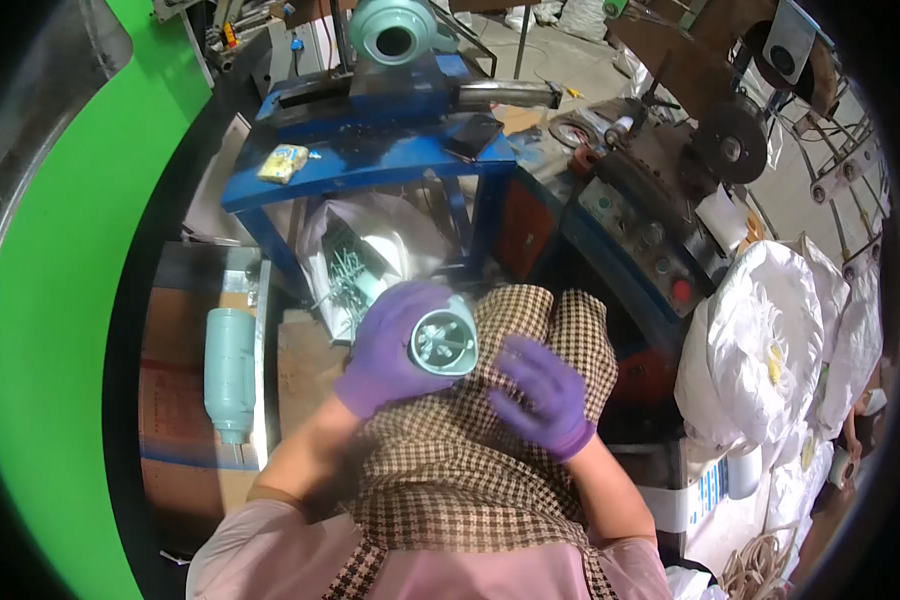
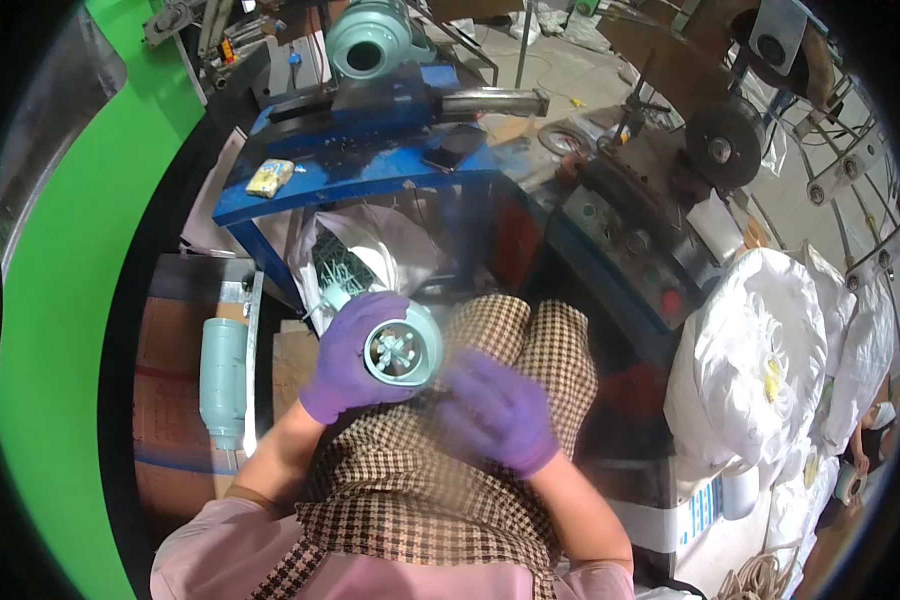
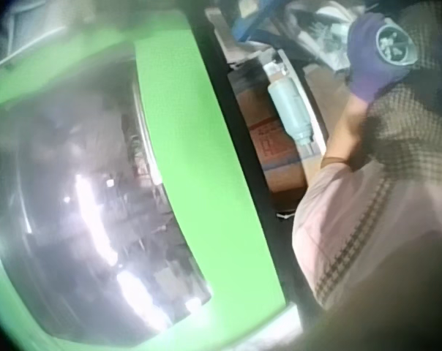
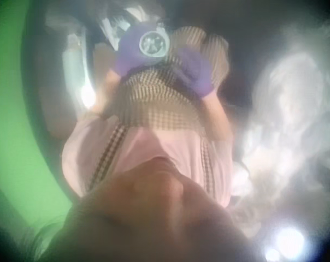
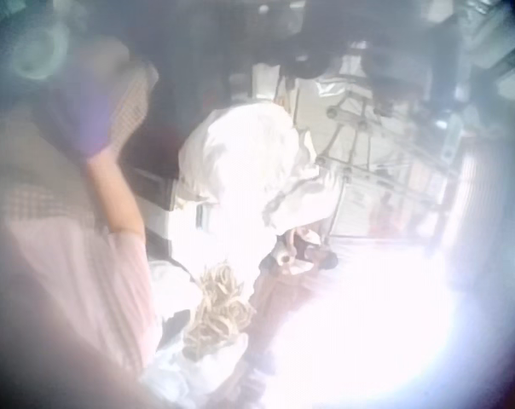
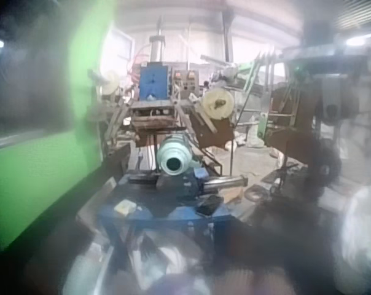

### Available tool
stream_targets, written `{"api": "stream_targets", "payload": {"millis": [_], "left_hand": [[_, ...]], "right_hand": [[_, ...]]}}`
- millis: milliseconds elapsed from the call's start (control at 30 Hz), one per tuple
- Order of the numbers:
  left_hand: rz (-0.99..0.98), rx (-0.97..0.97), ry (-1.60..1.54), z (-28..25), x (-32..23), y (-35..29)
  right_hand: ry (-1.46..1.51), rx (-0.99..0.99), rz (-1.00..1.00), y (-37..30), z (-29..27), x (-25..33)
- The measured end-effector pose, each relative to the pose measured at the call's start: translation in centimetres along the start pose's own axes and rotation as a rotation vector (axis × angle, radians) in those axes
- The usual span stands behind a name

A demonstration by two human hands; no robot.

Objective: The person assembles plastic flasks by retrieving green flask bodies and attaching wooden-colored handles and white rings by hand at a workstation.

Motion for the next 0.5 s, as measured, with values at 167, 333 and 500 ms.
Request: {"api": "stream_targets", "payload": {"millis": [167,333,500], "left_hand": [[0.14,0.105,-0.038,1.6,-0.8,2.4],[0.21,0.08,0.05,3.3,-1.9,2.6],[0.183,0.162,0.118,5.0,-2.0,0.1]], "right_hand": [[-0.148,0.13,0.106,-0.2,2.5,2.2],[-0.211,0.299,0.316,-1.2,3.6,0.9],[-0.129,0.37,0.32,-3.5,5.9,-0.8]]}}
Point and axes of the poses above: each hand's wrist, its own y-axis towards the middle knuckle, its own z-axis out of the palm, x = y × z, the point moved 1 cm from there along y, towards the middle knuckle, and after that the axes turned 9 degrees about z, right-handed, at the moved point
